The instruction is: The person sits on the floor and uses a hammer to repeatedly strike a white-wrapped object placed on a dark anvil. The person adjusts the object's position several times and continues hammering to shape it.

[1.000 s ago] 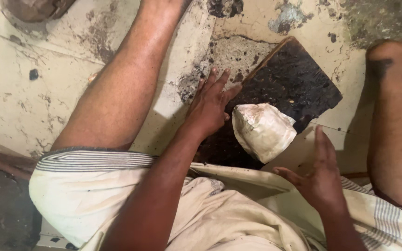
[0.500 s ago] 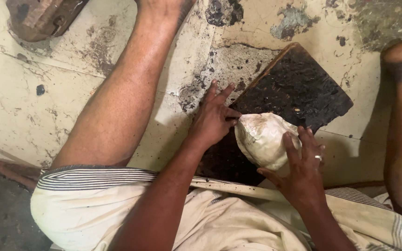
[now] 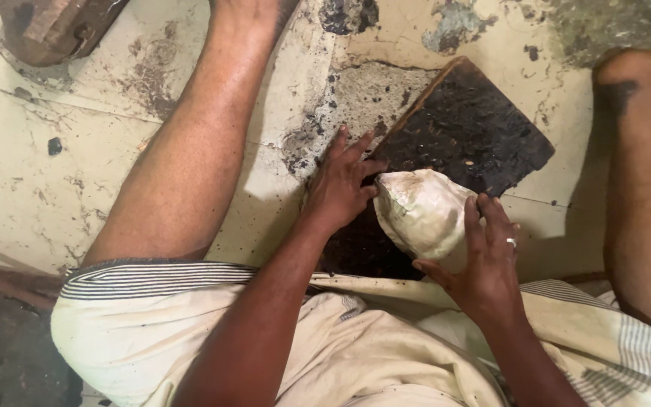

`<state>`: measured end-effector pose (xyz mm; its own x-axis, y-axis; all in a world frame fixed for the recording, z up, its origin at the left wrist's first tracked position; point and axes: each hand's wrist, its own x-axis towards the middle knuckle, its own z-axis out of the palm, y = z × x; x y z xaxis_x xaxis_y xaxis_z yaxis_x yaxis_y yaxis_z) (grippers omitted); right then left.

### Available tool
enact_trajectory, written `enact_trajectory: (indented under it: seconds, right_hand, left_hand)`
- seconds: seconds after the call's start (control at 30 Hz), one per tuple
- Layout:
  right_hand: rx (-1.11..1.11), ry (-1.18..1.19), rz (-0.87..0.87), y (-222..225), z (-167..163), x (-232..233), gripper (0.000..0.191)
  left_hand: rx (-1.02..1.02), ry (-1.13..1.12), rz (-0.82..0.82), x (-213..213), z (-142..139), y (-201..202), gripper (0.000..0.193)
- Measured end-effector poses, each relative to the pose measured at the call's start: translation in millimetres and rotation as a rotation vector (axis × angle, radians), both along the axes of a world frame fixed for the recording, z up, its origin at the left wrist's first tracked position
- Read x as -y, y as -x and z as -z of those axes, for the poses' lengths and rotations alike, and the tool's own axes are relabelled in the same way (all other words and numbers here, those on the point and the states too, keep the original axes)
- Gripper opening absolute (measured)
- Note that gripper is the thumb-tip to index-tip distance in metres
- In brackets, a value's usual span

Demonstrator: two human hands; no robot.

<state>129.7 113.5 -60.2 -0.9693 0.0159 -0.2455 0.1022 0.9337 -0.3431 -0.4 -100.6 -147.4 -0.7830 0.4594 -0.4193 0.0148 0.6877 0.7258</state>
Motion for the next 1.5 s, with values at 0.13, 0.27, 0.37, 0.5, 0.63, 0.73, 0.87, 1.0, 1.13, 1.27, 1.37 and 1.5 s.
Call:
enact_trajectory:
  seconds: [0.13, 0.27, 0.37, 0.5, 0.63, 0.73, 0.87, 1.0, 1.13, 1.27, 1.37, 1.5]
  right_hand:
    - [0.108, -0.084, 0.055, 5, -12, 3, 0.128]
    - [0.252, -0.139, 0.026, 21, -10, 15, 0.136]
    - [0.335, -0.178, 0.031, 36, -1, 25, 0.14]
    - [0.33, -0.205, 0.045, 50, 4, 36, 0.13]
    - [0.177, -0.178, 0.056, 50, -19, 37, 0.113]
    - [0.185, 0.054, 0.194, 43, -52, 23, 0.085]
    - [-0.184, 0.362, 0.313, 35, -84, -11, 0.096]
    - [-0.123, -0.267, -0.002, 29, -81, -23, 0.106]
    - [0.094, -0.315, -0.019, 26, -52, 6, 0.121]
    - [0.301, -0.362, -0.003, 38, -20, 38, 0.113]
    - [0.263, -0.262, 0.039, 48, -5, 49, 0.109]
    - [0.306, -0.249, 0.097, 50, 0, 50, 0.112]
  left_hand:
    - [0.006, 0.088, 0.106, 0, -11, 5, 0.079]
    - [0.066, 0.149, 0.039, 5, -11, 13, 0.083]
    - [0.094, 0.153, -0.002, 8, -4, 16, 0.082]
    - [-0.031, 0.038, -0.06, 9, 8, 10, 0.077]
    - [-0.067, -0.036, -0.157, 9, 17, 6, 0.07]
    - [-0.144, -0.088, -0.233, 16, 22, 9, 0.058]
    - [-0.212, -0.104, -0.274, 16, 23, 17, 0.055]
    - [-0.142, -0.094, -0.265, 15, 17, 19, 0.054]
    - [-0.098, -0.051, -0.224, 18, 7, 19, 0.057]
    - [-0.079, -0.058, -0.106, 16, -6, 17, 0.065]
    - [0.045, -0.053, 0.076, 9, -11, 10, 0.065]
    - [-0.039, -0.072, 0.107, -1, -3, -6, 0.051]
